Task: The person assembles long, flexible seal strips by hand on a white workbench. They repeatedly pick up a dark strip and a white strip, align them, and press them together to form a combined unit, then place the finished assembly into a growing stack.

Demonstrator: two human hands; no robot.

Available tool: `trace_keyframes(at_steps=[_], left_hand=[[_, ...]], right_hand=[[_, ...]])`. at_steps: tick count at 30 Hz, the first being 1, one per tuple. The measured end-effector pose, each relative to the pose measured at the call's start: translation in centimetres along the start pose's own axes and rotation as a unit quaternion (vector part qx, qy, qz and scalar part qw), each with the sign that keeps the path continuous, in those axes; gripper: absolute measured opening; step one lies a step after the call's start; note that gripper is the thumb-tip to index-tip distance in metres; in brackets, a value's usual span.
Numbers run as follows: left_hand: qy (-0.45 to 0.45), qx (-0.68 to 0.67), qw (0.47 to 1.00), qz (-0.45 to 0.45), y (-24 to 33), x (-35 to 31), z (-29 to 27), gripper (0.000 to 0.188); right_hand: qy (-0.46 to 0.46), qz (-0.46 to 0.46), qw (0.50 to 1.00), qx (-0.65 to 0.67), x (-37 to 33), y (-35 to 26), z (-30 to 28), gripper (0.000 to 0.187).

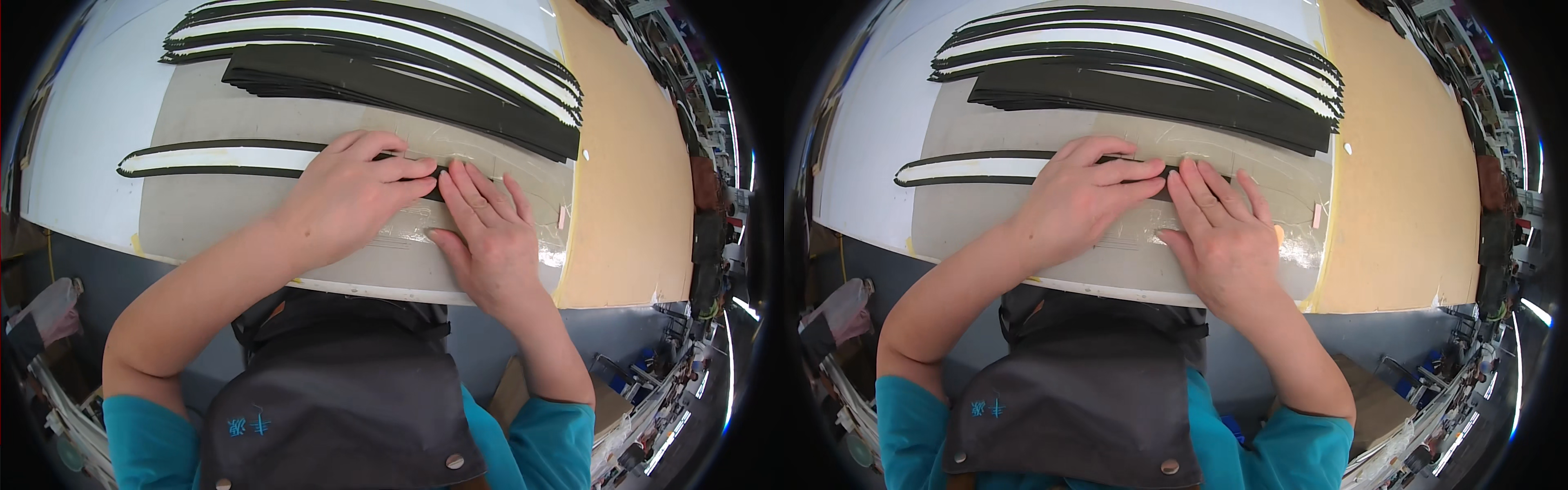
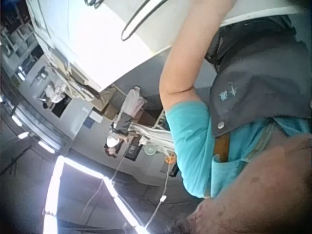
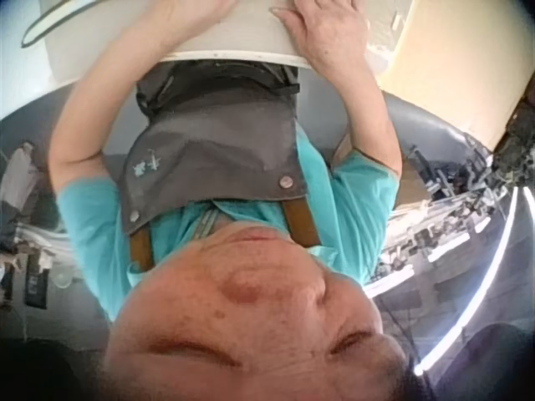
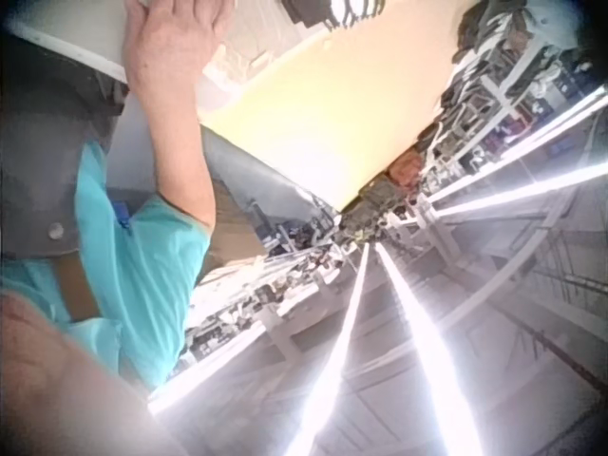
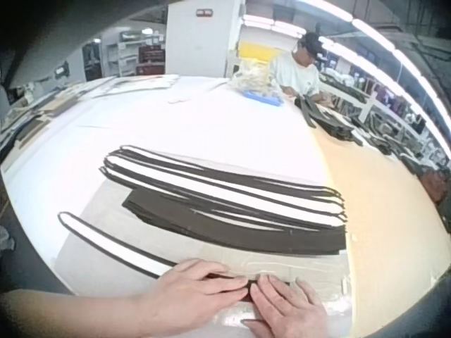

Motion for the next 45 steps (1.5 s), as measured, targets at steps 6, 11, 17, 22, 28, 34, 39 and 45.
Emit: trace_keyframes(at_steps=[6,11,17,22,28,34,39,45], left_hand=[[-0.003,0.03,0.999,-0.033,-0.6,-1.7,-1.2,0.032],[0.005,0.065,0.997,-0.047,0.0,-2.2,-1.4,0.033],[0.035,0.027,0.999,-0.032,0.1,-1.6,-1.1,0.03],[0.027,-0.032,0.997,-0.063,-0.1,0.3,-1.3,0.026],[-0.011,-0.052,0.992,-0.113,0.0,2.5,-1.5,0.027],[0.0,0.055,0.998,-0.022,0.9,0.4,-0.4,0.034],[0.037,0.074,0.995,-0.058,1.1,-1.1,-0.1,0.037],[0.021,0.046,0.996,-0.078,0.9,-0.6,-0.4,0.037]], right_hand=[[-0.046,0.004,0.997,-0.063,-1.8,2.5,-1.4,0.059],[-0.041,0.002,0.998,-0.051,-2.0,3.0,-1.7,0.053],[0.009,-0.015,1.0,-0.025,-1.0,3.8,-2.5,0.039],[0.047,0.071,0.991,0.1,0.9,5.0,-2.8,0.031],[0.051,0.164,0.945,0.279,0.8,6.5,-1.7,0.023],[0.15,0.022,0.988,0.04,-2.4,3.9,-1.1,0.026],[0.13,0.051,0.99,0.024,-4.2,2.5,-0.3,0.038],[0.131,0.062,0.989,0.031,-4.0,2.8,-0.1,0.044]])
Point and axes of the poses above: each hand's wrist, its own x-axis towards the middle knuckle, its own z-axis out of the palm, y = z × x, the point moved 5 cm from there along x, towards the middle knuckle, and after that the axes turned 4 degrees about -z, right-handed, at the moved point
